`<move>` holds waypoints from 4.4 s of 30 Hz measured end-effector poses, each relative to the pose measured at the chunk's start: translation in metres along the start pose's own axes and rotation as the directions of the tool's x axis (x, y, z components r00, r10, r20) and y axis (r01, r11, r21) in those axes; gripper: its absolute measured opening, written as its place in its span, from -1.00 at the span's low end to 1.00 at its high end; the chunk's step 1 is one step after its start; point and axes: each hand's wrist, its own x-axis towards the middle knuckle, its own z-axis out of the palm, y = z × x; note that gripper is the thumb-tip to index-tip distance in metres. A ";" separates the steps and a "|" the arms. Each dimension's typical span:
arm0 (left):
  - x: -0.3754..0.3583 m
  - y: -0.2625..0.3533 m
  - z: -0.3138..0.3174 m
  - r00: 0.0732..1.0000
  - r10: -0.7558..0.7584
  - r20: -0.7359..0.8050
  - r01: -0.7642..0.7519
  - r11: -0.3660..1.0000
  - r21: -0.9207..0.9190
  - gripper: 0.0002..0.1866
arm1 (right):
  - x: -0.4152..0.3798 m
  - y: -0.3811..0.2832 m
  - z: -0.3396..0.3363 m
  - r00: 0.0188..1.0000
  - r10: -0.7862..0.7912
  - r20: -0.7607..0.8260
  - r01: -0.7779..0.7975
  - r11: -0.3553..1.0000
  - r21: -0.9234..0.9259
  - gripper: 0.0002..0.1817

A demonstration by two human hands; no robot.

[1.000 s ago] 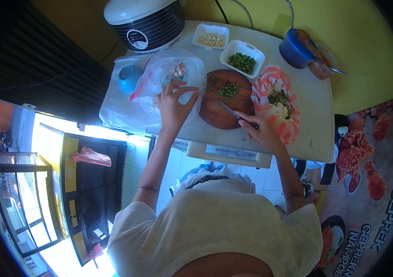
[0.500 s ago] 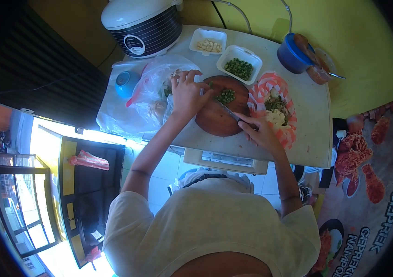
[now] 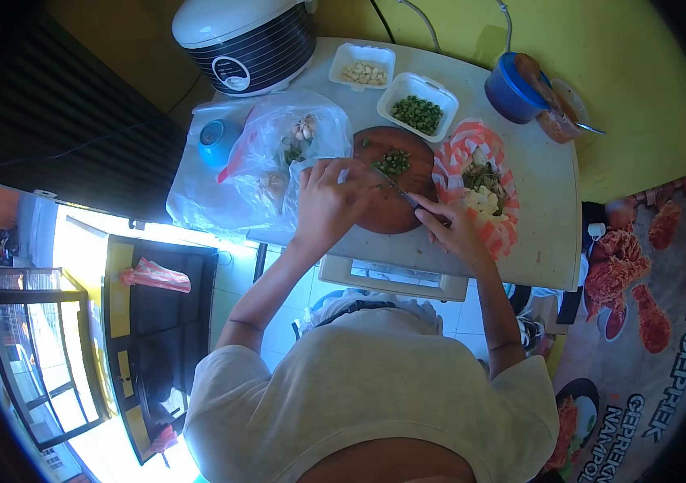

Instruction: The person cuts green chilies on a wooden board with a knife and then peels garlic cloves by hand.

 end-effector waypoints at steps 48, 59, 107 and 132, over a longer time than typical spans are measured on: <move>-0.038 0.003 0.030 0.972 -0.229 -0.048 0.228 0.973 -0.019 -0.88 | -0.032 -0.009 0.049 0.989 -0.079 -0.126 0.066 0.992 -0.109 -0.54; -0.035 0.004 0.027 0.966 -0.252 -0.057 0.251 0.967 -0.033 -0.90 | -0.026 -0.002 0.052 0.986 -0.117 -0.117 0.097 0.982 -0.163 -0.54; -0.009 0.002 0.010 0.981 -0.149 0.124 0.169 0.970 -0.174 -0.88 | 0.014 -0.008 0.006 1.000 0.013 0.004 -0.012 0.996 -0.083 -0.56; -0.037 0.007 0.035 0.960 -0.274 -0.052 0.271 0.960 -0.069 -0.87 | -0.037 -0.001 0.053 0.970 -0.125 -0.209 0.093 0.983 -0.158 -0.56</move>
